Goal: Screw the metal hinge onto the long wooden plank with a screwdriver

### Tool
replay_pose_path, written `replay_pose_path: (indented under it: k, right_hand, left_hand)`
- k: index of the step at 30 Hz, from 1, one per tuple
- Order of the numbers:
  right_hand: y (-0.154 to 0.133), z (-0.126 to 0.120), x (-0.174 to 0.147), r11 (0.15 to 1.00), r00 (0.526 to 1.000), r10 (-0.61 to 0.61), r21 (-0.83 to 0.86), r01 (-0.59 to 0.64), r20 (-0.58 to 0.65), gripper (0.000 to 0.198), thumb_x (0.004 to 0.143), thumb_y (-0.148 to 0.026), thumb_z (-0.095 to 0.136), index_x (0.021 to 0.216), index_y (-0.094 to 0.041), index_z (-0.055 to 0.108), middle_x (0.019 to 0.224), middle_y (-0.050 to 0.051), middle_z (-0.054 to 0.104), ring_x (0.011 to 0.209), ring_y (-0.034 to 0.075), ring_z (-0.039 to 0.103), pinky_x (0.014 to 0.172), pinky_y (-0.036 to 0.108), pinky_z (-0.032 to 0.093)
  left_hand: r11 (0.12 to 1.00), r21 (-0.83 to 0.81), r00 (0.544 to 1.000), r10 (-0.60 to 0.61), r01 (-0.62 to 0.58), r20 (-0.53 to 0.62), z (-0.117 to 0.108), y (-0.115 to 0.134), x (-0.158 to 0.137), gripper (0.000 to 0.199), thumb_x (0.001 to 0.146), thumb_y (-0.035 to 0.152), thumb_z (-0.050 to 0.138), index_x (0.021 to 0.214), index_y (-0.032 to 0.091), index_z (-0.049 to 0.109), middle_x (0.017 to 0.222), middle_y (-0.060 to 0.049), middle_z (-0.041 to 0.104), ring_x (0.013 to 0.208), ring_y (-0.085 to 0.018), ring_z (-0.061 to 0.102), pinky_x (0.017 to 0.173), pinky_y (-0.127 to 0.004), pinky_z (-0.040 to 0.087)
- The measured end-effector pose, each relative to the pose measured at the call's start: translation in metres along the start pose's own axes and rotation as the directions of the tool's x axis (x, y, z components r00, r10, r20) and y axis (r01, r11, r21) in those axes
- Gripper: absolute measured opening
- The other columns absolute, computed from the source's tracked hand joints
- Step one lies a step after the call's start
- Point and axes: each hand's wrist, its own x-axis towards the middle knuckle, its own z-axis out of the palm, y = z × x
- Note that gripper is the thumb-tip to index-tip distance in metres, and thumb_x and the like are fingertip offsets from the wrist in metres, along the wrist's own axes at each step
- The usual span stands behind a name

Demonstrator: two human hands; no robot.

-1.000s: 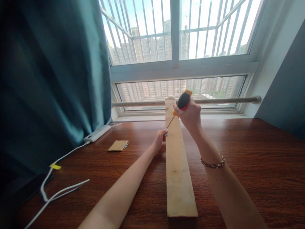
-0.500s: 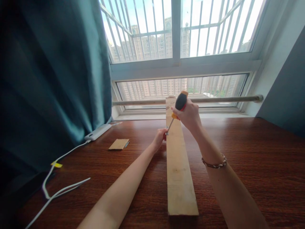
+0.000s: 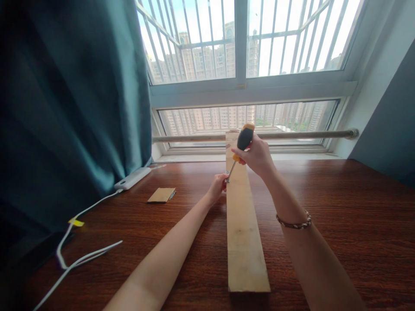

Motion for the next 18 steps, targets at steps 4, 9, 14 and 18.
replay_pose_path:
  k: [4, 9, 14, 18]
  right_hand:
    - [-0.011, -0.011, -0.004, 0.899, 0.950, 0.095, 0.384, -0.210, 0.296, 0.041, 0.049, -0.033, 0.080, 0.075, -0.018, 0.052, 0.068, 0.001, 0.064, 0.054, 0.019, 0.063, 0.047, 0.032, 0.055]
    - [-0.016, -0.021, -0.008, 0.907, 0.933, 0.102, 0.353, -0.230, 0.345, 0.040, 0.048, -0.032, 0.080, 0.076, -0.016, 0.056, 0.072, 0.004, 0.067, 0.060, 0.022, 0.066, 0.052, 0.035, 0.056]
    - [-0.008, -0.008, -0.007, 0.984, 0.998, -0.060, -0.167, 0.055, -0.028, 0.033, 0.057, -0.040, 0.074, 0.070, -0.015, 0.056, 0.058, 0.002, 0.062, 0.049, 0.019, 0.062, 0.045, 0.029, 0.049]
    - [-0.005, 0.001, -0.007, 0.999, 0.999, -0.005, -0.051, 0.003, -0.045, 0.038, 0.057, -0.040, 0.073, 0.079, -0.017, 0.052, 0.074, 0.004, 0.065, 0.047, 0.017, 0.061, 0.038, 0.025, 0.045]
  left_hand:
    - [1.000, -0.002, 1.000, 0.018, -0.018, 0.011, 0.001, 0.001, -0.001, 0.026, 0.070, 0.034, 0.050, 0.052, 0.014, 0.052, 0.041, 0.002, 0.041, 0.034, -0.006, 0.031, 0.037, -0.024, 0.019]
    - [0.999, -0.042, 1.000, -0.013, 0.013, 0.002, 0.001, -0.001, 0.000, 0.027, 0.069, 0.036, 0.053, 0.053, 0.014, 0.051, 0.042, 0.003, 0.041, 0.034, -0.005, 0.030, 0.037, -0.023, 0.017]
    - [0.997, -0.083, 1.000, 0.005, -0.005, 0.008, 0.000, -0.004, 0.001, 0.027, 0.069, 0.035, 0.053, 0.051, 0.015, 0.047, 0.042, 0.003, 0.039, 0.034, -0.005, 0.030, 0.036, -0.022, 0.017]
    - [0.995, -0.095, 1.000, 0.005, -0.003, 0.011, 0.000, -0.005, 0.002, 0.026, 0.068, 0.034, 0.054, 0.052, 0.014, 0.048, 0.044, 0.003, 0.040, 0.035, -0.004, 0.029, 0.037, -0.022, 0.017]
